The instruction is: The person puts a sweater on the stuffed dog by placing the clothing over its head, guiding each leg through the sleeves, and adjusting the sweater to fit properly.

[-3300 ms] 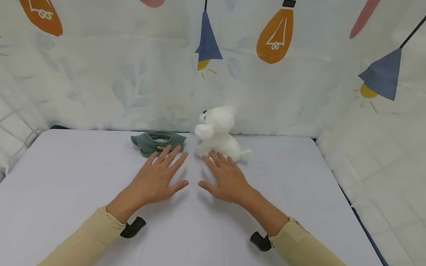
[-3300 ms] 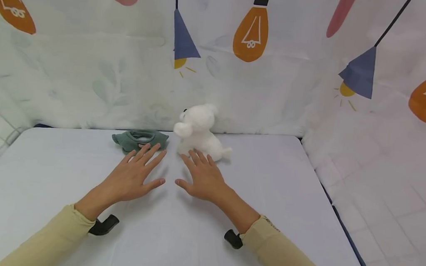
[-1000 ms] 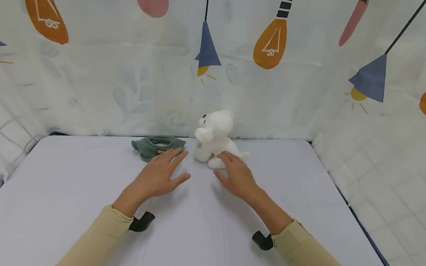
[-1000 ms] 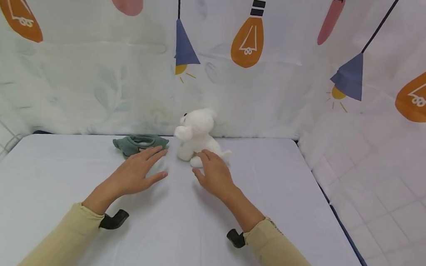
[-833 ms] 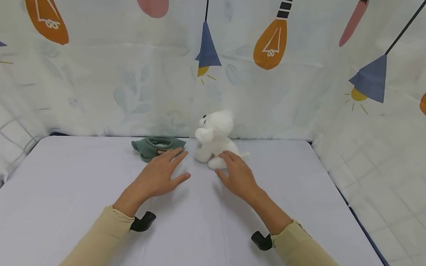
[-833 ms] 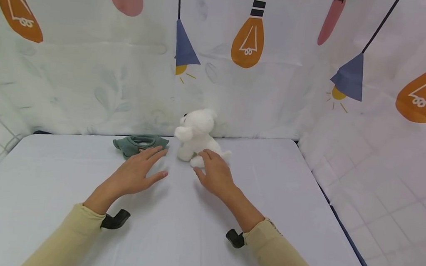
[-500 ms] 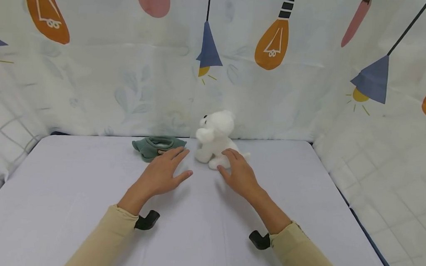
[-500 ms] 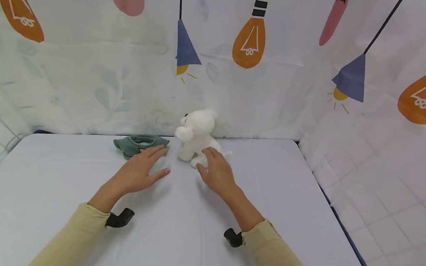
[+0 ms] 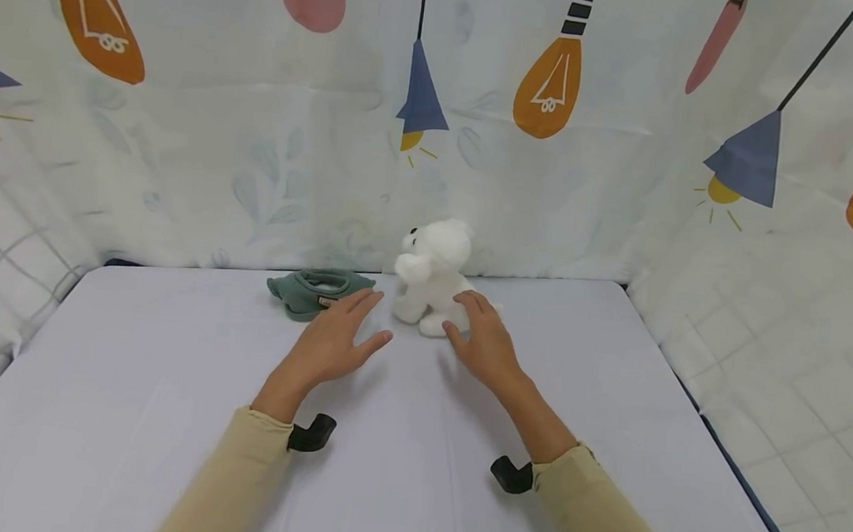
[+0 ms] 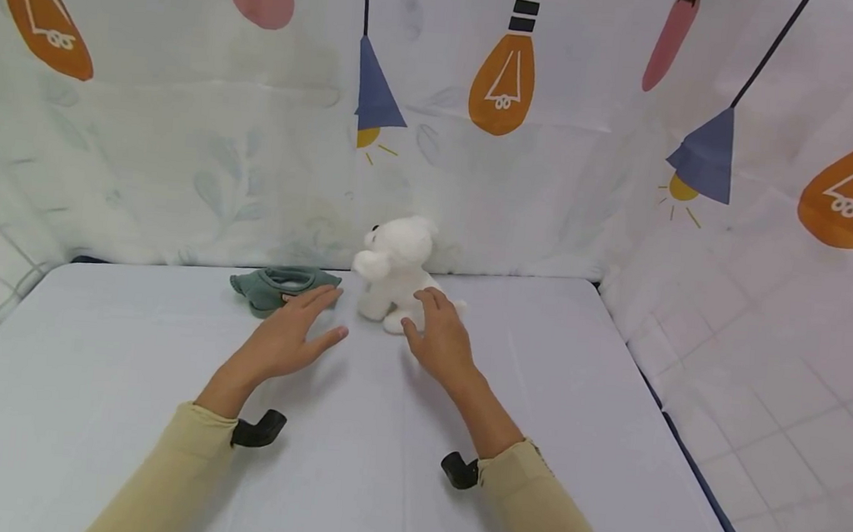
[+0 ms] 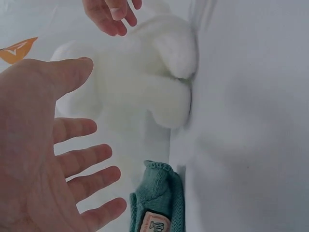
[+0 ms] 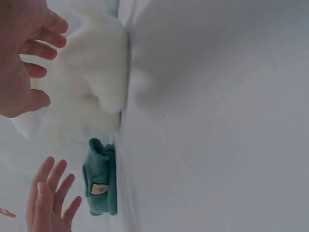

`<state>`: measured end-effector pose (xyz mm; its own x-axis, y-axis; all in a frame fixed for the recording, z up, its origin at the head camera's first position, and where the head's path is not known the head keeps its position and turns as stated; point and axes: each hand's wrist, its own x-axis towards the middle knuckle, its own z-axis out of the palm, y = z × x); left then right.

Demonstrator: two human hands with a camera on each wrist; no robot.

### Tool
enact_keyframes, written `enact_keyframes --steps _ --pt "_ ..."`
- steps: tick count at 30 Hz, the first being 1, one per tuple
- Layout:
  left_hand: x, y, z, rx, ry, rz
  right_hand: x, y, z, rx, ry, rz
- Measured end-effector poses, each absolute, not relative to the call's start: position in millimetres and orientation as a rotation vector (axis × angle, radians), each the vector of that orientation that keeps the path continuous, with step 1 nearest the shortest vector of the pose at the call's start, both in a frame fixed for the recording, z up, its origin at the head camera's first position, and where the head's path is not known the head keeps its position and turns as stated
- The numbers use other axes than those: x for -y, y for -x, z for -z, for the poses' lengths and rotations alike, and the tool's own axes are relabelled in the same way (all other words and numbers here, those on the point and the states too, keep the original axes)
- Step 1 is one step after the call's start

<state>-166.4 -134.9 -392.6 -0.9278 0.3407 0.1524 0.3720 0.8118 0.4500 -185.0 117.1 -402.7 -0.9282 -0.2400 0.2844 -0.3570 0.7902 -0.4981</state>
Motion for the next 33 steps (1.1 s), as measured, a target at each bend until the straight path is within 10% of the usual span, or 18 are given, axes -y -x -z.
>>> enact_keyframes --steps 33 --pt "122 183 399 2.961 0.525 0.96 -98 201 421 2.623 -0.269 -1.066"
